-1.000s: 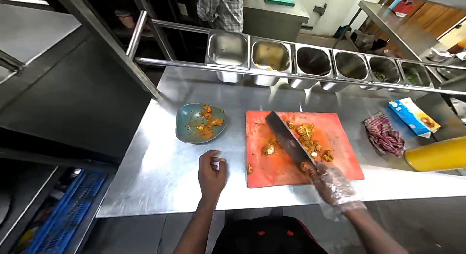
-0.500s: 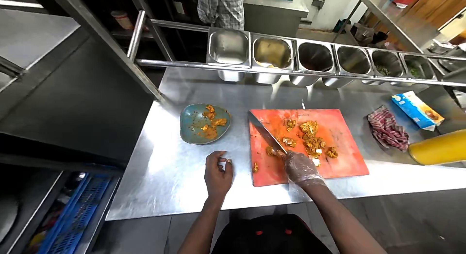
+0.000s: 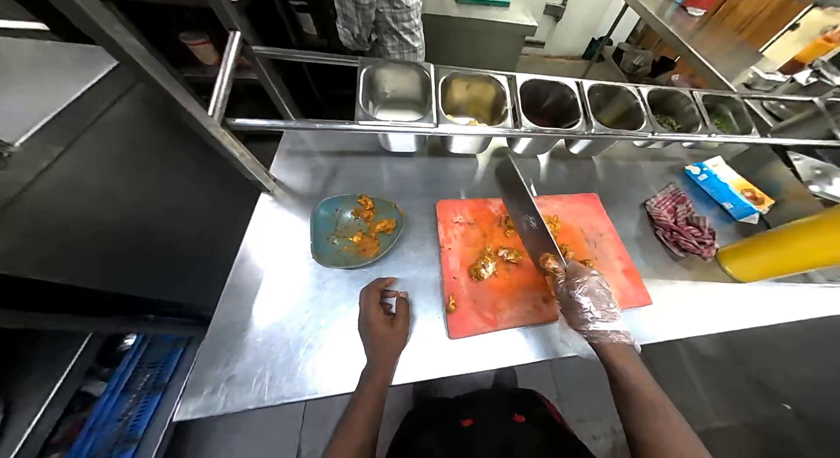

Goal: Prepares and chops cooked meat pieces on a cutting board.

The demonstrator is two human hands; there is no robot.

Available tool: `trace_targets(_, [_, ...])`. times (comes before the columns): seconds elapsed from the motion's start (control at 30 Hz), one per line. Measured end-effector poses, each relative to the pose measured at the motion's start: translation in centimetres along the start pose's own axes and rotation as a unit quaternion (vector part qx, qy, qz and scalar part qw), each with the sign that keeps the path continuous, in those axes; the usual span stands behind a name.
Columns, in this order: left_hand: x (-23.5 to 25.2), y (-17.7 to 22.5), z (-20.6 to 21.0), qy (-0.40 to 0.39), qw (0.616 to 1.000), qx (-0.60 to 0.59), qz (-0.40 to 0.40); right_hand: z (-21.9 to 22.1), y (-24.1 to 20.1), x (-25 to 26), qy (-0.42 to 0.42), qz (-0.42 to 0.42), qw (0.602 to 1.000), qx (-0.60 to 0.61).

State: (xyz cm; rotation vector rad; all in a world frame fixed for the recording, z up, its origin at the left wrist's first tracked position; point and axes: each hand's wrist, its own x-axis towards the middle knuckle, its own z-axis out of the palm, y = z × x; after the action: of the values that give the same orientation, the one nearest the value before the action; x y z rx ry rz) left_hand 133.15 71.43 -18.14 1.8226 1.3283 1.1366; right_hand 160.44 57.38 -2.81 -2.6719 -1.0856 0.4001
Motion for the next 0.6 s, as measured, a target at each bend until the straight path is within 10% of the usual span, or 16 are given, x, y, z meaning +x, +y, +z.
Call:
trace_targets(0.37, [0.1, 0.5, 0.2, -0.003, 1.0, 0.005, -0.002, -1.1, 1.3, 0.4, -0.18, -0.001, 0.967, -0.18])
trace_targets(0.6, [-1.7, 6.7, -0.4, -0.223, 0.966, -0.067, -0.111, -1.5, 1.4, 3.5, -0.054, 0.016, 0.991, -0.123])
